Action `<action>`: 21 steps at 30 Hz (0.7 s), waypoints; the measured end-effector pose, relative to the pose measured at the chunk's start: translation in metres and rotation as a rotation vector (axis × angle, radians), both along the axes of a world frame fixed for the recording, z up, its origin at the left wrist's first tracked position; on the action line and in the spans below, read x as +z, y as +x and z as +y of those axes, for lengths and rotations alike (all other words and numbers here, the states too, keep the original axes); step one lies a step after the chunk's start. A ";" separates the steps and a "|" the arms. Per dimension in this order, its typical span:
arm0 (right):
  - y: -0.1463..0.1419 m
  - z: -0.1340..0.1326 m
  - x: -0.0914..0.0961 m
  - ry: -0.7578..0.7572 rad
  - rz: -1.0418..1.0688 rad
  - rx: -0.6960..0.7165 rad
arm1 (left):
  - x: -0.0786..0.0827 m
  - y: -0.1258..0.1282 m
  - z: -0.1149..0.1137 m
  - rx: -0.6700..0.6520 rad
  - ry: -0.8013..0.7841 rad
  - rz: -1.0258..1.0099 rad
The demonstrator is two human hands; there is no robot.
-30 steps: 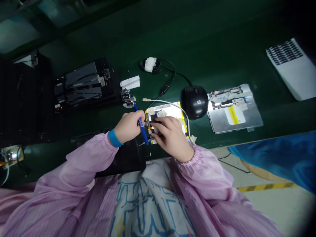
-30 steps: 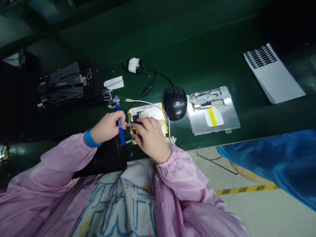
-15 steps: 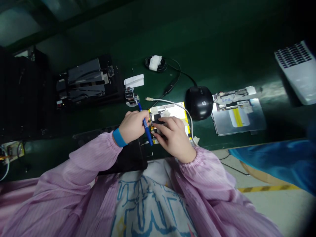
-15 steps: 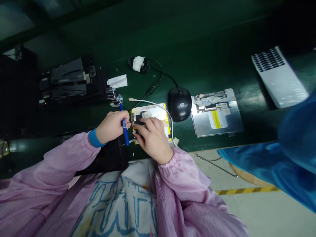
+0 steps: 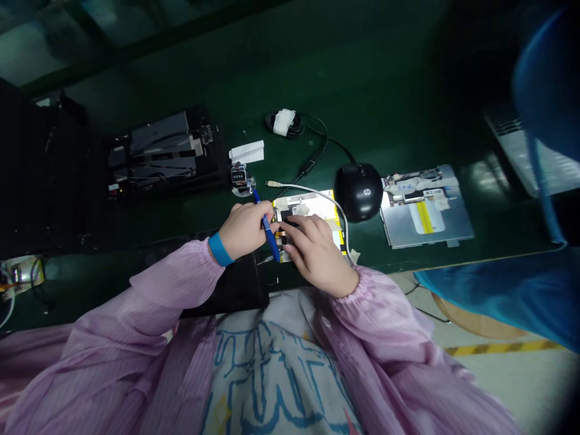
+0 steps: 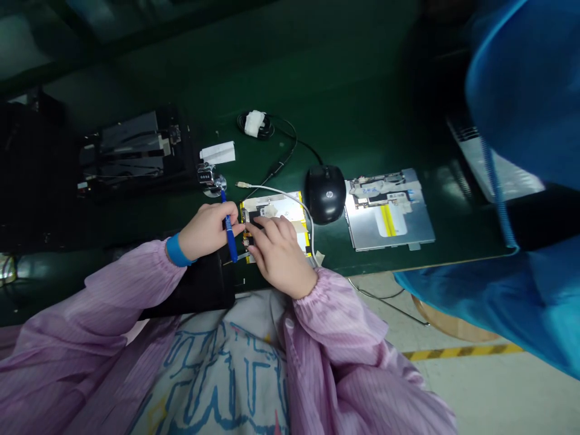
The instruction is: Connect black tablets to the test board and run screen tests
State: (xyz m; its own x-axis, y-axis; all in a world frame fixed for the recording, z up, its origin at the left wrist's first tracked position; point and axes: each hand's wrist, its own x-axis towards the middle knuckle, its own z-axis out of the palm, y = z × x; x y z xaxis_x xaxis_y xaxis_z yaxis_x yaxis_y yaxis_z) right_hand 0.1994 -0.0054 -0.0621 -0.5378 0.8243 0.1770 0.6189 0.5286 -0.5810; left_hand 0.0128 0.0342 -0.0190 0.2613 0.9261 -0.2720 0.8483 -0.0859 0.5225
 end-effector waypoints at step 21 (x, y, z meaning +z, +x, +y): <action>0.009 0.002 -0.001 -0.184 0.462 -0.210 | 0.022 0.001 -0.024 -0.023 -0.100 -0.200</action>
